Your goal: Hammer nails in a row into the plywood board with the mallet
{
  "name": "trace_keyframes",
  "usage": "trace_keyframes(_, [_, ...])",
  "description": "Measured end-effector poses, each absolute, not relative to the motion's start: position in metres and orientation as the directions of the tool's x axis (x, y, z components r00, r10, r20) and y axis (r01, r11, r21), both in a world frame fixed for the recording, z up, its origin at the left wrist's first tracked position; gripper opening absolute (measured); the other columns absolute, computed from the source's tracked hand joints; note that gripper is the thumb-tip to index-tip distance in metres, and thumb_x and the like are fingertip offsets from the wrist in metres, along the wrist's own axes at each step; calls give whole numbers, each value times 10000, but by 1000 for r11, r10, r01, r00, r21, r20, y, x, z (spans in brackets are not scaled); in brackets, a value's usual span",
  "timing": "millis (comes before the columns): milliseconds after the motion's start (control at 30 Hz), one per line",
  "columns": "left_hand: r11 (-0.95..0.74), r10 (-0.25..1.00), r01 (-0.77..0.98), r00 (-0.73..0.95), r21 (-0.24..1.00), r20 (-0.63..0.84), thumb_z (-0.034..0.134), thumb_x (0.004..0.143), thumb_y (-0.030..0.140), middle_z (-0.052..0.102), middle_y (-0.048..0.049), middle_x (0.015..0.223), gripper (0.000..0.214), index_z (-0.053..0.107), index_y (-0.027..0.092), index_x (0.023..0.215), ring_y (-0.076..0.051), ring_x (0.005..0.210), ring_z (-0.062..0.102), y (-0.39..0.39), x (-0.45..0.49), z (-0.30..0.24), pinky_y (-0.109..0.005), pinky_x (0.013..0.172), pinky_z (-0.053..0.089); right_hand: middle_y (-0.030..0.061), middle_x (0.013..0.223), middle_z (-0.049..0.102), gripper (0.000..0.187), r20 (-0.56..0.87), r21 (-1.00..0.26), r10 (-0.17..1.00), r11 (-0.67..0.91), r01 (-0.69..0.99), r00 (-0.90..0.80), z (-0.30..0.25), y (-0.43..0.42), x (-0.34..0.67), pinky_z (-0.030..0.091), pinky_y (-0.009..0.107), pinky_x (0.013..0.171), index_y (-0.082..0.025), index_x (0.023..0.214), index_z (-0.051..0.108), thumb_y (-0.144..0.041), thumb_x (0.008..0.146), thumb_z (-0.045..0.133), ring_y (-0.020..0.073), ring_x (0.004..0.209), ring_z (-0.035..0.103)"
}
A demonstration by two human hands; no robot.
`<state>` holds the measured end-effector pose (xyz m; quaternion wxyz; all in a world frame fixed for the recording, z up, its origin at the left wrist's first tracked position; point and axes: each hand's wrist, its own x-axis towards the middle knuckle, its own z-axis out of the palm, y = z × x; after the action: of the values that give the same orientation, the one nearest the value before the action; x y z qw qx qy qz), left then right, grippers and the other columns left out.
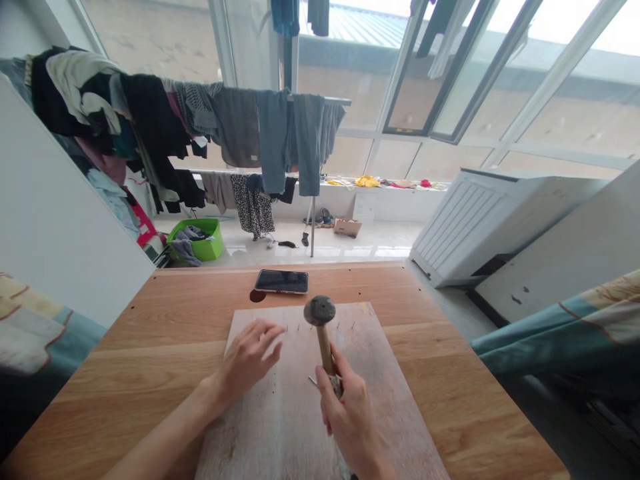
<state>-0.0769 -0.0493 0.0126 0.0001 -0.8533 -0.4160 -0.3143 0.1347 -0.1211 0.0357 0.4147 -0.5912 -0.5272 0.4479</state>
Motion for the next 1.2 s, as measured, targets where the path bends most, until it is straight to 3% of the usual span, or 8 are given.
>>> trace_keyframes(133, [-894,386,440,852,-87,353,556,941,93,679,-75,875,116,617,129,1032,-224,846,643,-73,-42,27,-342,753,499,-122,385,396,790,-126,-961,985,-151,230,120,36,-123,151,333,196,323,-37,1433,489,-623,906,548,101,308,346])
trace_keyframes(367, [-917,276,352,900,-188,337,561,933,88,669,-72,753,84,643,104,923,-214,700,632,-85,-4,25,-337,629,447,-112,379,403,864,-144,-963,979,-173,208,147,33,-127,154,342,211,309,-19,1439,498,-654,860,590,109,307,365])
trace_keyframes(433, [-917,328,384,880,-110,343,562,942,104,663,-62,773,84,643,126,952,-211,733,638,-78,-18,27,-332,661,473,-115,377,395,838,-141,-964,980,-169,207,143,31,-128,152,333,206,309,-28,1430,512,-644,868,591,105,303,358])
trace_keyframes(500, [-872,473,483,790,79,391,549,942,91,671,-52,824,139,652,158,1006,-196,772,649,-68,-40,26,-311,699,505,-114,384,402,800,-137,-964,981,-164,207,138,29,-128,150,327,200,310,-42,1415,528,-636,883,579,101,301,356])
trace_keyframes(600, [-645,762,596,455,479,461,516,952,95,708,-41,947,225,673,211,1064,-162,851,680,-53,-78,19,-276,777,543,-109,414,418,767,-132,-965,985,-153,211,115,27,-127,145,328,198,310,-59,1396,547,-636,891,567,98,305,361])
trace_keyframes(700, [-424,897,569,153,705,416,561,932,171,740,-22,936,152,696,216,989,-163,839,697,-43,-104,9,-288,799,567,-114,411,408,748,-141,-967,987,-153,202,73,28,-126,137,324,200,317,-71,1402,541,-624,900,567,100,307,358])
trace_keyframes(867, [-303,950,510,91,805,300,580,915,229,750,-12,886,129,706,208,929,-155,769,688,-40,-110,2,-260,728,579,-122,398,393,726,-151,-971,988,-155,184,34,32,-126,123,306,194,314,-64,1414,522,-589,914,553,97,297,349])
trace_keyframes(1200, [-319,946,478,103,818,308,595,880,204,742,-5,890,190,675,226,1051,-161,797,700,-38,-110,-6,-282,787,570,-122,460,408,600,-181,-964,974,-149,218,-135,34,-119,97,345,166,308,-119,1445,492,-481,967,494,88,328,389])
